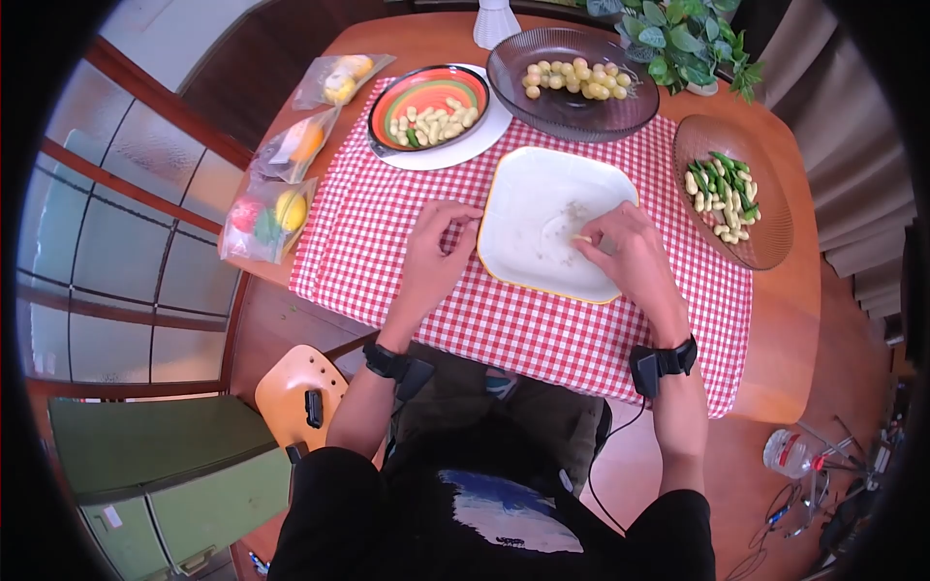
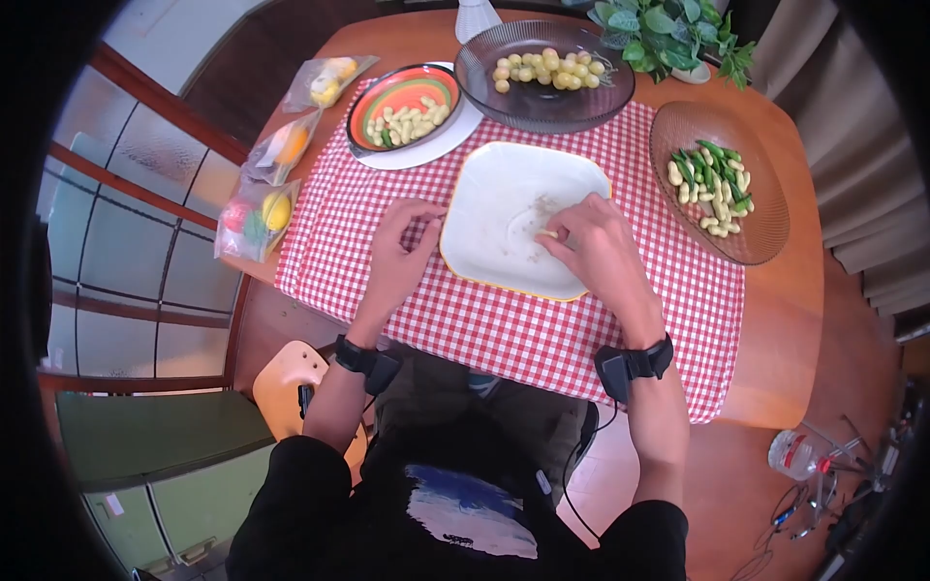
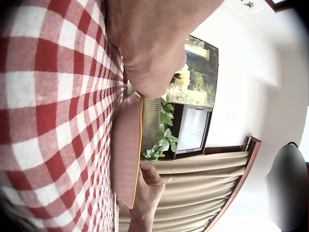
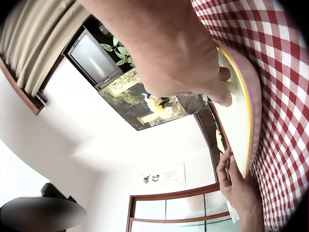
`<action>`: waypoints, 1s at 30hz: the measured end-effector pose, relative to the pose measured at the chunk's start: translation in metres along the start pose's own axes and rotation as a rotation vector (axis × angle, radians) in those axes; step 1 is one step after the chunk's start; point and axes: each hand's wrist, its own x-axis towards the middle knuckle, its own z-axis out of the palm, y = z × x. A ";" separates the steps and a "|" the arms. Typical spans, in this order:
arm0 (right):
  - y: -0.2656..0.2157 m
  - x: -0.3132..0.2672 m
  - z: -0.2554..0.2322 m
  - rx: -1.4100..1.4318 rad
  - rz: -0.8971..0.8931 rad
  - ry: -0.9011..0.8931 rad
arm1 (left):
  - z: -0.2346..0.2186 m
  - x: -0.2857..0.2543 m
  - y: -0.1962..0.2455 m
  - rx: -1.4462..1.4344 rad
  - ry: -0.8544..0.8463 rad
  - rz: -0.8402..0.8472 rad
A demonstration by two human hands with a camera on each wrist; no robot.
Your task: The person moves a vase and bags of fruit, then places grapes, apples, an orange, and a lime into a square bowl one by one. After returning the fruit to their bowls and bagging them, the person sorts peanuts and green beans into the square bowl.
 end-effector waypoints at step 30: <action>-0.006 0.005 -0.002 0.154 -0.197 0.346 | -0.027 0.084 -0.031 0.317 0.228 0.017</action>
